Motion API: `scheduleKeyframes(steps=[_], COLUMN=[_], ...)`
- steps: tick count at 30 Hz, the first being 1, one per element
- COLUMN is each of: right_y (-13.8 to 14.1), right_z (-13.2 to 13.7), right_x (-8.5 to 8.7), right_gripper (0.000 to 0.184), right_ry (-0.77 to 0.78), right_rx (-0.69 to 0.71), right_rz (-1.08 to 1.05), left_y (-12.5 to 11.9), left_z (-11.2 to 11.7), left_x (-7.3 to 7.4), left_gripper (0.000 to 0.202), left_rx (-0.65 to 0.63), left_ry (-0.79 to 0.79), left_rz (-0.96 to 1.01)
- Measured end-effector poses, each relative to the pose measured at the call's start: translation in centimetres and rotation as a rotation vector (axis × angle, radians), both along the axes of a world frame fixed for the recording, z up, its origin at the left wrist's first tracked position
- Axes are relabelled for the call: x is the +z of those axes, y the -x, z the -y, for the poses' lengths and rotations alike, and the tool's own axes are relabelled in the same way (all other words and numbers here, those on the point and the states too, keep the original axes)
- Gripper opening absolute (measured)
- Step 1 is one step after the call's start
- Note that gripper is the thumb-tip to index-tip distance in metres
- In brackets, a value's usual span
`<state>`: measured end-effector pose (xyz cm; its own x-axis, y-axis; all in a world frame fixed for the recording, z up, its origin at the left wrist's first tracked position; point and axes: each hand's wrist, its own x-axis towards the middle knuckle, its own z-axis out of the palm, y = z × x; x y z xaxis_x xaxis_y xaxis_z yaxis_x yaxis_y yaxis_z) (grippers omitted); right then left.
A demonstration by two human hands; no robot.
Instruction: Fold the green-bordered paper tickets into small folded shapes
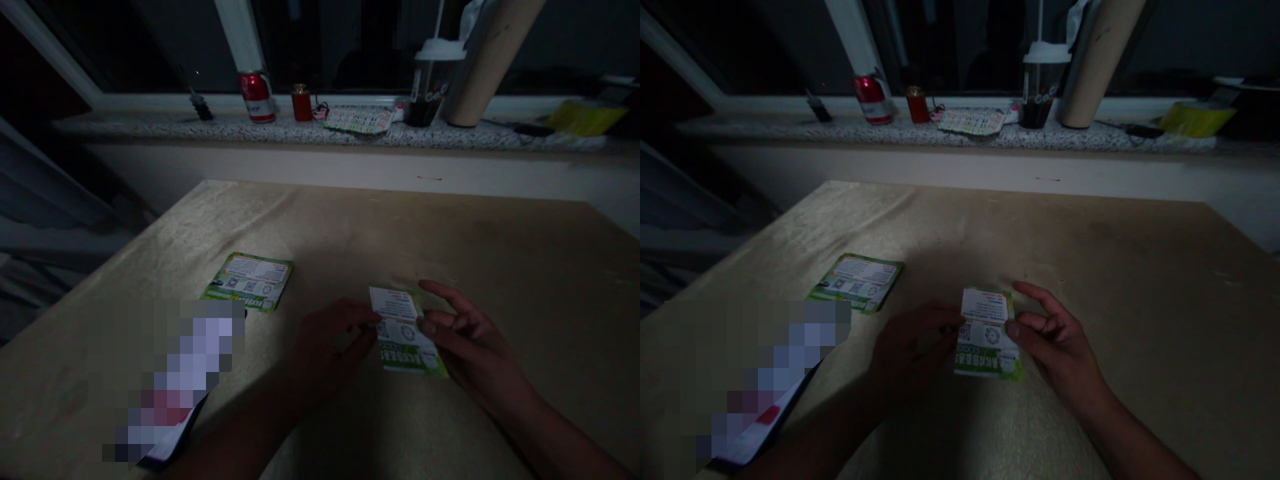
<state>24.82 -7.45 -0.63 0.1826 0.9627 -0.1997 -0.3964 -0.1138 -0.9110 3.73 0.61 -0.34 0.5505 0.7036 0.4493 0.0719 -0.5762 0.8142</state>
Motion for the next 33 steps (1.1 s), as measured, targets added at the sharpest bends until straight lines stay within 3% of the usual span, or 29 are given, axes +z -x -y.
scheduleKeyframes(steps=[4, 10, 18, 23, 30, 33], right_y=[-0.3, 0.0, 0.6, 0.8, 0.9, 0.9], right_z=[0.5, 0.8, 0.7, 0.8, 0.9, 0.7], right_x=[-0.2, 0.2, 0.5, 0.2, 0.2, -0.1], right_gripper=[0.013, 0.019, 0.016, 0.008, 0.017, 0.021], right_ry=[-0.099, -0.314, -0.34, -0.362, -0.297, -0.251], right_rx=[-0.009, -0.061, -0.131, -0.124, -0.111, -0.131], right_rz=[0.185, 0.48, 0.543, 0.509, 0.559, 0.483], left_y=[0.1, 0.1, -0.2, -0.5, -0.6, -0.6], left_z=[0.1, 0.0, 0.4, 0.8, 1.1, 1.1], left_x=[0.2, 0.3, 0.0, -0.1, 0.0, 0.1], left_gripper=[0.02, 0.019, 0.012, 0.009, 0.01, 0.009], left_rx=[0.059, 0.099, 0.031, 0.066, 0.081, 0.066], left_ry=[0.001, 0.073, 0.325, 0.336, 0.279, 0.243], left_rz=[0.004, 0.072, 0.157, 0.158, 0.123, 0.136])
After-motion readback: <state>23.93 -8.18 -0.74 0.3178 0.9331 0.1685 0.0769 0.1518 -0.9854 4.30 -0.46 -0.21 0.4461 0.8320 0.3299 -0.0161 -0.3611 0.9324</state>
